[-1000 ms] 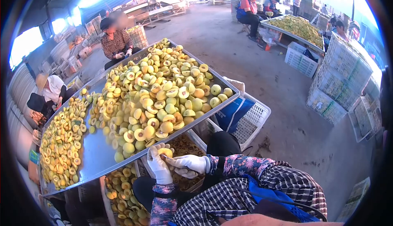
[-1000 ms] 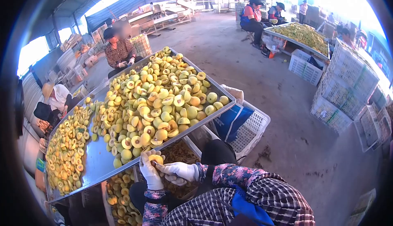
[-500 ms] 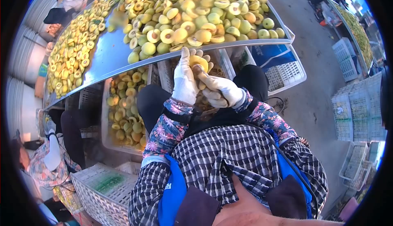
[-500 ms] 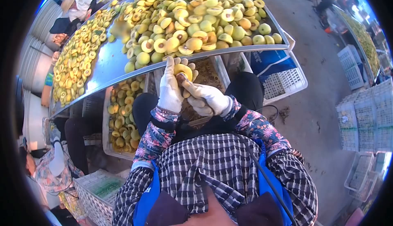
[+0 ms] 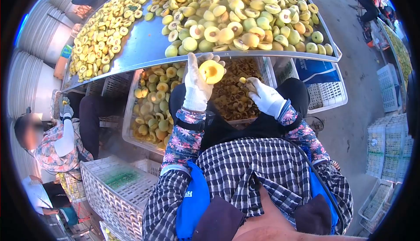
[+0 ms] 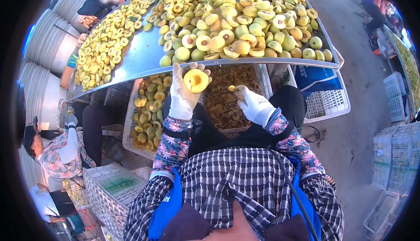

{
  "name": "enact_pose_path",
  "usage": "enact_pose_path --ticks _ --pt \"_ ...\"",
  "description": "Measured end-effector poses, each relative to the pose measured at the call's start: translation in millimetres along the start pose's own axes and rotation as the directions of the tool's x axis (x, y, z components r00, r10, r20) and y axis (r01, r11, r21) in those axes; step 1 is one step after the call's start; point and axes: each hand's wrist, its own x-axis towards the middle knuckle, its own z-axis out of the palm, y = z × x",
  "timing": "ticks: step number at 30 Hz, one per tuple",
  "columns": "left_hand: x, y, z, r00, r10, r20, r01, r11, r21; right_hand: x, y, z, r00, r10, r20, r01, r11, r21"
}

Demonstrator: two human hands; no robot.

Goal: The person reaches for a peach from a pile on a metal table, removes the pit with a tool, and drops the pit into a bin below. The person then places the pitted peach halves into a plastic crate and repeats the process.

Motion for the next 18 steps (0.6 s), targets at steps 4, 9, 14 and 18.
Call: enact_pose_path --ticks 4,9,14,18 --pt "-3.8 12.4 -12.5 0.999 0.042 -0.032 -0.041 0.999 0.025 0.9 2.9 0.5 0.998 -0.064 -0.021 0.062 0.995 -0.075" --pt "15.5 74.0 -98.4 0.836 0.548 0.012 -0.320 0.470 0.823 -7.5 10.3 -1.1 0.996 -0.067 -0.058 0.066 0.997 -0.029" --pt "44.7 93.3 -86.0 0.774 0.571 0.274 -0.127 -0.283 0.951 -5.0 19.7 9.0 0.994 -0.025 0.104 0.039 0.990 -0.137" --pt "107.9 64.9 -58.2 0.786 0.362 0.500 -0.336 -0.430 0.838 -2.2 8.2 7.0 0.991 0.050 0.121 -0.031 0.987 -0.157"
